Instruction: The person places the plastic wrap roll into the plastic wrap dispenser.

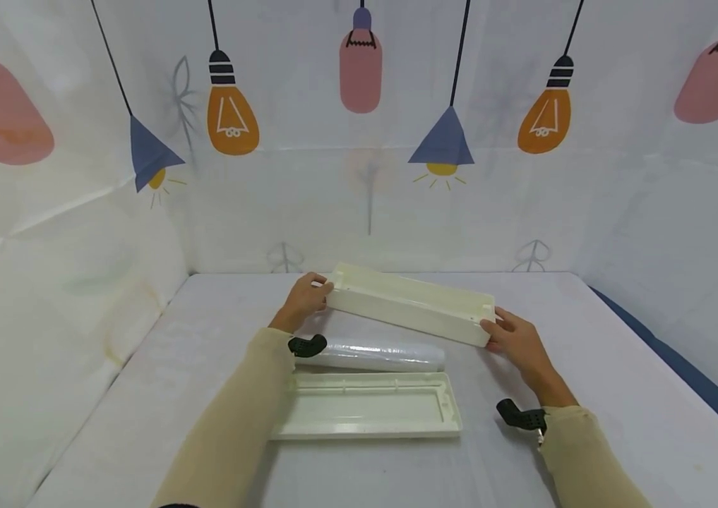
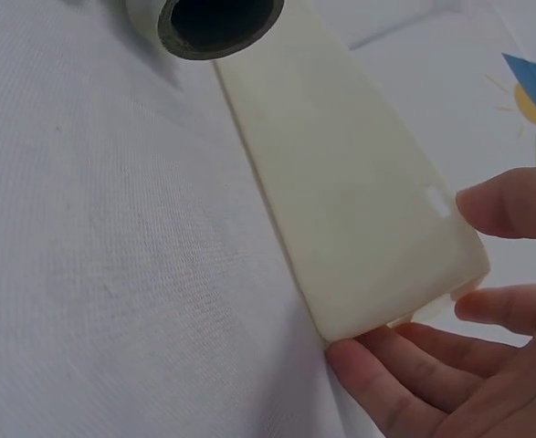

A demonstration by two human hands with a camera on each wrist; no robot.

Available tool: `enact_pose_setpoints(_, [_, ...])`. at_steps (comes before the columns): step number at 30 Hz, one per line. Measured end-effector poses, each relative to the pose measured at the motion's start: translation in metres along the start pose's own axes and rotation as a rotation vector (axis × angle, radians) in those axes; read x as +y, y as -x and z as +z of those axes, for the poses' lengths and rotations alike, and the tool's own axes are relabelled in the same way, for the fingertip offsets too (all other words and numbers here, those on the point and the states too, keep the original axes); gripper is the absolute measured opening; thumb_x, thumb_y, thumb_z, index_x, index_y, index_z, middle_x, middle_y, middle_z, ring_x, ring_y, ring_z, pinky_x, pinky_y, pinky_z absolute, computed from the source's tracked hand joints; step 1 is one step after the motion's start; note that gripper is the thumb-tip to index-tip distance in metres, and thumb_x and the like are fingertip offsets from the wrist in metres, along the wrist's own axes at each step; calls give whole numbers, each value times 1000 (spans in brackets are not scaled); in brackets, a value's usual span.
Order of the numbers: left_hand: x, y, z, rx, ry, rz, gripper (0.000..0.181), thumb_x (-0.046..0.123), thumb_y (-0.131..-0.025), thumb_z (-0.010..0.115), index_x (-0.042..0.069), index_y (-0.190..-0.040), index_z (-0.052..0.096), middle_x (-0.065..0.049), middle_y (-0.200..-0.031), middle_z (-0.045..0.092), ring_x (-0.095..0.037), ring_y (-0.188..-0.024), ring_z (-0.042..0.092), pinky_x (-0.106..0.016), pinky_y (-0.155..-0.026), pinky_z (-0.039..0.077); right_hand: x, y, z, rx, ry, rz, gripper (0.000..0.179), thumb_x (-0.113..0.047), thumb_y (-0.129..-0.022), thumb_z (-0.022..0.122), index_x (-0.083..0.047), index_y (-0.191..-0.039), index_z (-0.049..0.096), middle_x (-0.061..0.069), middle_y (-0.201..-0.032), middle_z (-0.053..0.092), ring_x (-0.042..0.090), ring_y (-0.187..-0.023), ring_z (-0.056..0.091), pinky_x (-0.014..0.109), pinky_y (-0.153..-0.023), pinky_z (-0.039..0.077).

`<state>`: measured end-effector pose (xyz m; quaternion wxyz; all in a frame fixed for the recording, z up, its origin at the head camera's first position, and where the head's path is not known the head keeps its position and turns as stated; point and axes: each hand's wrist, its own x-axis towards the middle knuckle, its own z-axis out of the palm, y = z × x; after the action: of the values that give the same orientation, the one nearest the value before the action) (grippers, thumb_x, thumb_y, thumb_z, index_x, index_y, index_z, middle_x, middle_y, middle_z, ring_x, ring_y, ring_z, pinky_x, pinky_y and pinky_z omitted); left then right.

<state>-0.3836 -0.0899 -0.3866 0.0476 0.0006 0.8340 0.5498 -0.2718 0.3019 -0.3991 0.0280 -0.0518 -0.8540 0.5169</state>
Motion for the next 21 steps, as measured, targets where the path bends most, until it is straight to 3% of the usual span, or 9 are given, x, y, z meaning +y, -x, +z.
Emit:
enact_pose_setpoints(10, [-6, 2, -5, 24, 87, -14, 37, 20, -102, 58, -3, -130, 53, -22, -121, 59, -31, -101, 63, -39, -89, 55, -3, 0, 3, 13, -4, -12, 69, -31, -103, 59, 1, -156, 29, 32, -147, 42, 40, -119, 59, 33, -86, 57])
enact_pose_setpoints(21, [-6, 19, -18, -6, 80, 24, 48, 18, -103, 54, 2, -148, 47, -23, -135, 56, -33, -108, 61, -43, -93, 54, -10, 2, 12, 29, -27, -9, 66, -28, -103, 58, 4, -154, 32, 32, -144, 46, 39, -117, 60, 36, -86, 57])
